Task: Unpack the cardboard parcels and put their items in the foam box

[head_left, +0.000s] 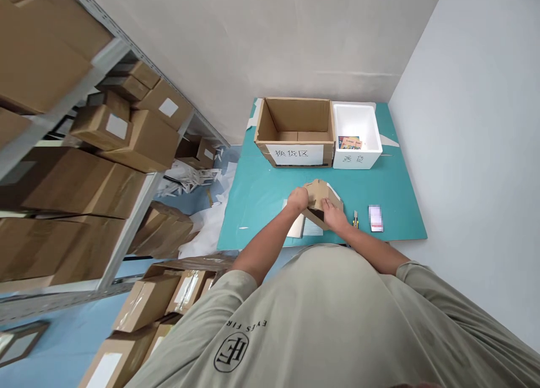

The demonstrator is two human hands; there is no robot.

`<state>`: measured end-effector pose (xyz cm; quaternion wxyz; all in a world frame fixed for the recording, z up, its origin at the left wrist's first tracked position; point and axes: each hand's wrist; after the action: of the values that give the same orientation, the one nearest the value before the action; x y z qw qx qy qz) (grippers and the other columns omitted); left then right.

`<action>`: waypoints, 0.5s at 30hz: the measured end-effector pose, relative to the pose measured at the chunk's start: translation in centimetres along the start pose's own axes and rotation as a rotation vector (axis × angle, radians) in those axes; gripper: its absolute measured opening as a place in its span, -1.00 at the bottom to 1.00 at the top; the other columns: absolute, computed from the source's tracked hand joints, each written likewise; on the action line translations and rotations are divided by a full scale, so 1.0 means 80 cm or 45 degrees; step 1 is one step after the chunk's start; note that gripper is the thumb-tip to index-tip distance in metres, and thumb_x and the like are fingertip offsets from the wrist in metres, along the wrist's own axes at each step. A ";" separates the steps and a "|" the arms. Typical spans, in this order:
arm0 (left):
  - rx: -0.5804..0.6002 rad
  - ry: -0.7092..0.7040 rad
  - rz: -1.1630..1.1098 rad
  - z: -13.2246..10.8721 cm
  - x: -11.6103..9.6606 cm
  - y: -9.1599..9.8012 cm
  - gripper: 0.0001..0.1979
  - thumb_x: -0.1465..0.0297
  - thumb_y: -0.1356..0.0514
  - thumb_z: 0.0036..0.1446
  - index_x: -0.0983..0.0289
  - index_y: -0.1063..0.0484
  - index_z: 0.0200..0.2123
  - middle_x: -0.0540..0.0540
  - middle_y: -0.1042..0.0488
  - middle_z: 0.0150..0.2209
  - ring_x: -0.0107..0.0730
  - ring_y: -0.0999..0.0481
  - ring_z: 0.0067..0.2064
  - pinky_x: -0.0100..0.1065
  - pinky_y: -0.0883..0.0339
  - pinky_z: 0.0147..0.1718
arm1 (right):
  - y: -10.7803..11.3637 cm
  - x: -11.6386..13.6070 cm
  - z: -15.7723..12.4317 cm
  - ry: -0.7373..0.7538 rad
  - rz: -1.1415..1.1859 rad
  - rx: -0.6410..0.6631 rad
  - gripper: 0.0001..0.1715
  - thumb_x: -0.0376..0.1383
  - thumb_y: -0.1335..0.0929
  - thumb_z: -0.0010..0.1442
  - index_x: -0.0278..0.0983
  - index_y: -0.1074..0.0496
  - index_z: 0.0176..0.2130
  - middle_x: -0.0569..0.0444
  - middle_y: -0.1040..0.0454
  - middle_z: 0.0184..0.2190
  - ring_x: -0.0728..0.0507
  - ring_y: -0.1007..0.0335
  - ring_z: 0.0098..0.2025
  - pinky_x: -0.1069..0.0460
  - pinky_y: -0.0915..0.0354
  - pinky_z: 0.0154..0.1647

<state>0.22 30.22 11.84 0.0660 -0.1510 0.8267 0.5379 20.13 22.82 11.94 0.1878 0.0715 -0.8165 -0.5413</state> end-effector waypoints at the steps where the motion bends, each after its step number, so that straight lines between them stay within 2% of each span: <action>1: -0.005 0.005 0.014 -0.001 0.000 -0.001 -0.74 0.39 -0.53 0.18 0.39 -0.74 -0.08 0.46 -0.74 -0.06 0.18 -0.75 0.05 -0.21 -0.58 0.01 | -0.002 0.000 -0.002 0.007 -0.009 0.002 -0.13 -0.44 -0.14 0.57 -0.36 -0.08 0.74 -0.35 -0.12 0.71 -0.34 -0.46 0.54 -0.17 -0.53 0.42; 5: -0.051 0.023 0.102 -0.005 0.006 0.001 -0.76 0.38 -0.42 0.30 0.37 -0.74 -0.02 0.46 -0.72 0.03 0.17 -0.74 0.11 -0.18 -0.56 0.10 | -0.013 -0.001 -0.008 0.018 -0.050 -0.011 -0.11 -0.45 -0.18 0.55 -0.37 -0.07 0.74 -0.38 -0.11 0.71 -0.37 -0.48 0.53 -0.20 -0.53 0.42; 10: -0.134 0.104 0.023 -0.014 0.011 -0.004 -0.71 0.39 -0.22 0.42 0.35 -0.75 -0.03 0.42 -0.75 0.00 0.09 -0.73 0.10 -0.20 -0.51 0.12 | -0.018 -0.004 -0.007 0.028 -0.045 -0.048 -0.11 -0.43 -0.23 0.55 -0.40 -0.08 0.73 -0.44 -0.15 0.69 -0.38 -0.46 0.54 -0.19 -0.52 0.42; 15: -0.186 0.076 -0.083 -0.021 0.011 -0.006 -0.72 0.38 -0.24 0.40 0.31 -0.77 -0.07 0.38 -0.77 -0.05 0.08 -0.74 0.09 -0.21 -0.51 0.09 | -0.008 -0.005 0.000 -0.005 -0.012 -0.052 -0.13 -0.45 -0.19 0.56 -0.38 -0.09 0.73 -0.40 -0.16 0.69 -0.34 -0.49 0.52 -0.18 -0.50 0.44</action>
<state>-0.36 28.32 11.91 0.0475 -0.1982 0.7815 0.5897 20.46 22.71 11.23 0.1851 0.0705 -0.8053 -0.5588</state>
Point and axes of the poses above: each hand's wrist, its own z-axis towards the middle knuckle, its own y-axis out of the back of the hand, x = y × z
